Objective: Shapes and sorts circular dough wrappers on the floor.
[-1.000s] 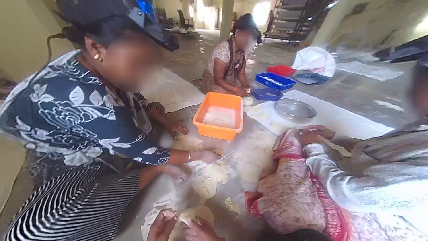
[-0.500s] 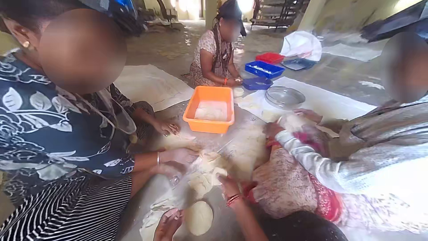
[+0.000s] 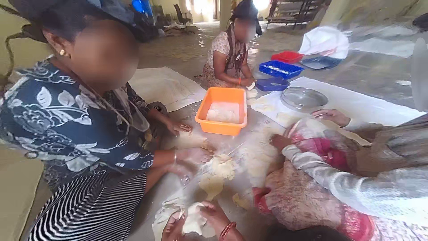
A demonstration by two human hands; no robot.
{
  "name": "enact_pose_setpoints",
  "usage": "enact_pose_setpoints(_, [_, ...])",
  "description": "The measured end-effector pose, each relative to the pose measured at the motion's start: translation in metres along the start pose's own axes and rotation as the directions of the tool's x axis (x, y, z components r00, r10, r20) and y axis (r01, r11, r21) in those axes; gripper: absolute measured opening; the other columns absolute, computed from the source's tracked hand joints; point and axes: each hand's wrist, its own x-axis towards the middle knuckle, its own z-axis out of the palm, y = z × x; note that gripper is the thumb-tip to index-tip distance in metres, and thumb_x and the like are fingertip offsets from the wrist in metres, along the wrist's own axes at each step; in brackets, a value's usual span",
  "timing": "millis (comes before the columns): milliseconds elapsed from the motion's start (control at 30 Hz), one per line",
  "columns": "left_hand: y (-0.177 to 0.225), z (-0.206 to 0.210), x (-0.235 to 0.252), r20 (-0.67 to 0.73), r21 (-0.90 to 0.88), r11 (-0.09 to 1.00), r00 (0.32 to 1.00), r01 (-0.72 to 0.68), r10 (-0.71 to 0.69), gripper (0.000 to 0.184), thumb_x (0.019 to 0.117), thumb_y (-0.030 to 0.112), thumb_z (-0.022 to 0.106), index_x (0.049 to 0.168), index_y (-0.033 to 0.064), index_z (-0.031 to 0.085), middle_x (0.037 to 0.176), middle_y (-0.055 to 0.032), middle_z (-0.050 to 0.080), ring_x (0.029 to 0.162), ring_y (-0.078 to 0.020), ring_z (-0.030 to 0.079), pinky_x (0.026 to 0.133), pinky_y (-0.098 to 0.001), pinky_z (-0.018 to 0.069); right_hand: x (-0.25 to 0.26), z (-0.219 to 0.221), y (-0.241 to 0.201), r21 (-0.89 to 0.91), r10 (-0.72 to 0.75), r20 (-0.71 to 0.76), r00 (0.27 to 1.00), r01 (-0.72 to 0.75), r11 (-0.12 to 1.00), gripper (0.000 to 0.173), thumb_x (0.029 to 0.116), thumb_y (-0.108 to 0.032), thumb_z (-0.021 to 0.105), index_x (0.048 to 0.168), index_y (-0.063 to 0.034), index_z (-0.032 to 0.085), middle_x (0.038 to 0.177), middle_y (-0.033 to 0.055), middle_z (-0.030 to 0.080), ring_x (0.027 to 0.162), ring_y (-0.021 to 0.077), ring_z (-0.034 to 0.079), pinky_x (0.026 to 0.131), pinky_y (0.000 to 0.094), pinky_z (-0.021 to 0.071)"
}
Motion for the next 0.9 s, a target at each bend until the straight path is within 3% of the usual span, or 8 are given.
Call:
enact_pose_setpoints(133, [0.004,-0.001,0.000,-0.040,-0.048,0.997,0.998,0.056,-0.058,0.017,0.1033,0.007,0.051,0.116,0.0005,0.061,0.093,-0.0060,0.073,0.082,-0.0129,0.072,0.075,-0.0323,0.0613,0.004,-0.004,-0.008,0.060,0.082,-0.042,0.996,-0.079,0.995,0.035,0.1032,-0.016,0.060,0.132,0.0038,0.061,0.126,0.0198,0.065,0.110,0.0265,0.064,0.093,0.0476,0.0545])
enact_pose_setpoints(200, [0.008,0.002,-0.001,-0.049,-0.090,0.990,0.993,0.104,-0.109,0.022,0.1064,0.011,0.047,0.121,-0.0002,0.060,0.096,-0.0071,0.073,0.085,-0.0138,0.072,0.077,-0.0334,0.0610,0.004,-0.004,-0.009,0.116,0.084,-0.037,0.996,-0.080,0.990,0.034,0.1014,-0.014,0.063,0.129,0.0048,0.061,0.122,0.0182,0.066,0.105,0.0237,0.066,0.090,0.0434,0.0561])
enact_pose_setpoints(333, [0.011,0.008,-0.002,-0.083,-0.115,0.977,0.978,0.181,-0.191,0.026,0.1099,0.018,0.040,0.118,0.0013,0.059,0.094,-0.0043,0.070,0.083,-0.0110,0.069,0.076,-0.0303,0.0587,0.007,-0.002,-0.005,0.275,0.080,-0.128,0.989,-0.042,0.960,0.017,0.0977,-0.005,0.066,0.112,0.0051,0.065,0.102,0.0136,0.068,0.089,0.0201,0.067,0.080,0.0390,0.0578])
enact_pose_setpoints(433, [0.010,0.010,-0.001,-0.098,-0.093,0.969,0.966,0.231,-0.240,0.028,0.1112,0.026,0.037,0.109,0.0074,0.057,0.081,-0.0002,0.065,0.069,-0.0085,0.064,0.064,-0.0267,0.0563,0.006,-0.002,-0.008,0.301,0.115,-0.116,0.987,-0.076,0.951,0.017,0.0991,-0.006,0.064,0.112,0.0041,0.063,0.101,0.0122,0.067,0.089,0.0189,0.066,0.079,0.0381,0.0569])
enact_pose_setpoints(500, [0.009,0.008,-0.004,0.012,-0.074,0.977,0.979,0.202,-0.202,0.019,0.1080,0.016,0.044,0.115,0.0050,0.058,0.086,-0.0028,0.071,0.073,-0.0110,0.070,0.068,-0.0291,0.0602,0.006,-0.002,-0.007,0.296,0.128,-0.098,0.987,-0.094,0.951,0.020,0.0989,-0.008,0.065,0.115,0.0043,0.063,0.101,0.0120,0.067,0.088,0.0187,0.066,0.078,0.0382,0.0568])
enact_pose_setpoints(567, [0.003,0.001,-0.004,0.111,-0.046,0.990,0.986,0.133,-0.127,0.023,0.0941,-0.002,0.057,0.117,0.0014,0.058,0.094,-0.0068,0.074,0.079,-0.0146,0.072,0.071,-0.0325,0.0623,0.008,-0.002,-0.005,0.289,0.121,-0.114,0.986,-0.084,0.954,0.015,0.0977,-0.007,0.067,0.108,0.0030,0.064,0.094,0.0096,0.068,0.081,0.0171,0.066,0.074,0.0363,0.0578])
enact_pose_setpoints(667, [-0.001,-0.001,-0.001,0.076,0.045,0.997,0.995,0.064,-0.067,0.031,0.0838,-0.009,0.068,0.112,-0.0014,0.060,0.096,-0.0085,0.073,0.081,-0.0152,0.072,0.070,-0.0324,0.0617,0.011,-0.007,-0.004,0.297,0.114,-0.146,0.983,-0.066,0.953,0.011,0.0982,-0.007,0.066,0.104,0.0024,0.065,0.089,0.0085,0.067,0.077,0.0153,0.065,0.071,0.0337,0.0570])
enact_pose_setpoints(900, [0.009,0.002,-0.003,-0.009,0.043,0.996,0.997,0.076,-0.075,0.023,0.1008,-0.002,0.047,0.118,-0.0037,0.062,0.093,-0.0070,0.073,0.078,-0.0128,0.071,0.071,-0.0305,0.0610,0.010,-0.016,-0.001,0.394,0.160,-0.066,0.985,-0.122,0.911,0.018,0.1047,-0.012,0.056,0.116,0.0017,0.061,0.095,0.0094,0.068,0.083,0.0176,0.068,0.076,0.0358,0.0582])
